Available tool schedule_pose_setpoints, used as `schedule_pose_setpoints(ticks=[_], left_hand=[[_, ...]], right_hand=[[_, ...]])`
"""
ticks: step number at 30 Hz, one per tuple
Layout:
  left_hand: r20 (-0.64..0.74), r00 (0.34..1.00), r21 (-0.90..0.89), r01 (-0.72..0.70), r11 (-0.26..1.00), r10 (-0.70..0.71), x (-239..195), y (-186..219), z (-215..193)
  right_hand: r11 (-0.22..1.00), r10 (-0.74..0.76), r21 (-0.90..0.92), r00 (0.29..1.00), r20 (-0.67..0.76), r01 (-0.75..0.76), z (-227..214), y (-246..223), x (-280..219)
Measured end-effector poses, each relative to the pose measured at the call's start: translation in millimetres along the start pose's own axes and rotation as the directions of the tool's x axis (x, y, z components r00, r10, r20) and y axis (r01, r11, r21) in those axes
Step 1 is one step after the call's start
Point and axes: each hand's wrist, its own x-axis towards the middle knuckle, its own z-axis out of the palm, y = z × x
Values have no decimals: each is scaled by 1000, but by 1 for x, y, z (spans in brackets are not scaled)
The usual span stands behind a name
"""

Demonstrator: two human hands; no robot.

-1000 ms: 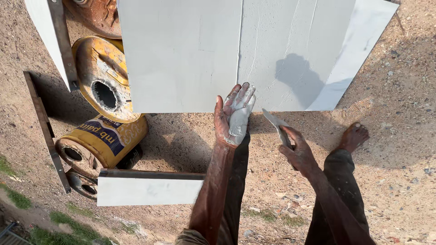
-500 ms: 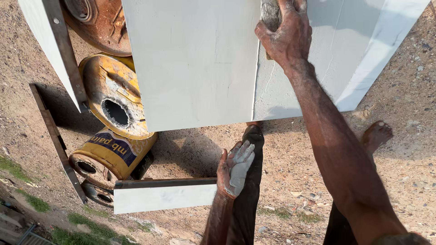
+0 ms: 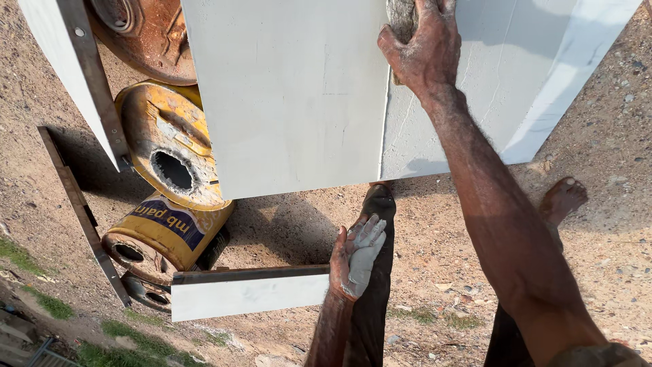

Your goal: The person applies a gray cement-like paste to the surface of white rectangular panels using a trowel. They repeatedly scoop paste from a container and spread it evenly across the panel surface. The person then walks to a mixing station and scoops more paste from a basin.

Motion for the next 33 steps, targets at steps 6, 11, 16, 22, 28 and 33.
schedule_pose_setpoints(ticks=[6,11,16,22,28,33], left_hand=[[3,1000,-34,17,999,-17,-2,2,-7],[28,999,-101,46,994,-44,-17,12,-14],[-12,999,-42,-48,998,48,-52,36,-31],[-35,989,-44,-146,988,145,-59,35,-46],[52,977,566,-200,800,207,34,-4,6],[497,829,37,277,960,-258,73,-57,80]], right_hand=[[987,161,-39,974,160,-157,-21,-14,6],[1000,15,-29,976,218,-9,-51,-35,-47],[930,356,-54,850,389,-365,-36,-50,-184],[917,356,-78,714,603,-392,-43,-60,-336],[152,439,434,454,775,-888,-169,-49,-330],[-480,46,628,698,715,-612,-273,-47,-290]])
